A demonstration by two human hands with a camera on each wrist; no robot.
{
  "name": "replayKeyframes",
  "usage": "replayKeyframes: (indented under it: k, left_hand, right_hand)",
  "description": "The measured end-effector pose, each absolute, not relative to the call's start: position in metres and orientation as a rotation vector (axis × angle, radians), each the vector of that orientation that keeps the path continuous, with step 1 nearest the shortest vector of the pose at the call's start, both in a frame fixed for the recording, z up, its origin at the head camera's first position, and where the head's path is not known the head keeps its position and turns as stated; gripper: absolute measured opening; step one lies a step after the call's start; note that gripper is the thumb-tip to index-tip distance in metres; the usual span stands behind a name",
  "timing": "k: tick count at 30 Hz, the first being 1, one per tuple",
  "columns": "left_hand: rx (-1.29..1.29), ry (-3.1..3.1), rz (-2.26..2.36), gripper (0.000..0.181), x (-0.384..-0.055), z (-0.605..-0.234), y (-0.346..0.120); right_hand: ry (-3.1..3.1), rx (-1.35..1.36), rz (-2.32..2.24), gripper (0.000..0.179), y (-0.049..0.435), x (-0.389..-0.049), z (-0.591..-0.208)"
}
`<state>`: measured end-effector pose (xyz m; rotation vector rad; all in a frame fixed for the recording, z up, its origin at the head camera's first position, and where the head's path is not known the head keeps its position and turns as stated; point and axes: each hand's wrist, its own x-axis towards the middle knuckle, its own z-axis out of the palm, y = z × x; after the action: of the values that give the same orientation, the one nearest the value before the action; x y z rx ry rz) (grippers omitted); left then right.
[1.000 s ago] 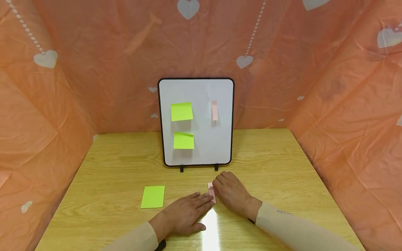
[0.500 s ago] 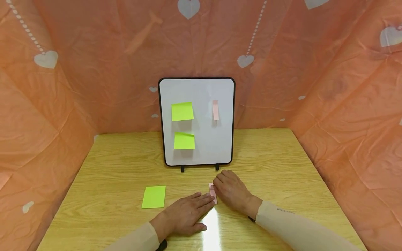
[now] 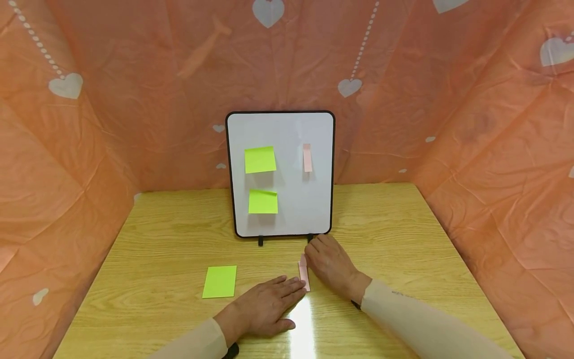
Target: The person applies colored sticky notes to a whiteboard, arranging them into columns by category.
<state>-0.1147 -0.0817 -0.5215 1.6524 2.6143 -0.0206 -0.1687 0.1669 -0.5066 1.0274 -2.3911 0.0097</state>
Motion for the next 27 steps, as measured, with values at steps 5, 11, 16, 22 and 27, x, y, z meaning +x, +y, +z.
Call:
replayKeyframes:
  k: [5,11,16,22,27]
  left_hand:
    - [1.648,2.611,-0.005,0.072,-0.1154,-0.5228,-0.0823]
    - [1.655,2.612,-0.002,0.073,-0.1161,-0.5238,-0.083]
    - [1.656,2.603,0.013,0.073,-0.1165,-0.5235,-0.083]
    - [1.646,2.603,-0.001,0.073,-0.1167,-0.5231,-0.0825]
    - [1.63,2.6,0.024,0.073,-0.1164,-0.5227,-0.0825]
  right_hand:
    - [-2.393,1.011,0.021,0.012,0.1666,-0.1716,-0.5066]
    - [-2.4,0.998,0.052,0.012,0.1682,-0.1745,-0.503]
    - [-2.399,0.999,0.06,0.013,0.1697,-0.1764,-0.4998]
    - [-2.418,1.02,0.049,0.01,0.1694,-0.1769,-0.4991]
    - [-2.405,1.019,0.059,0.01,0.1689,-0.1787,-0.4976]
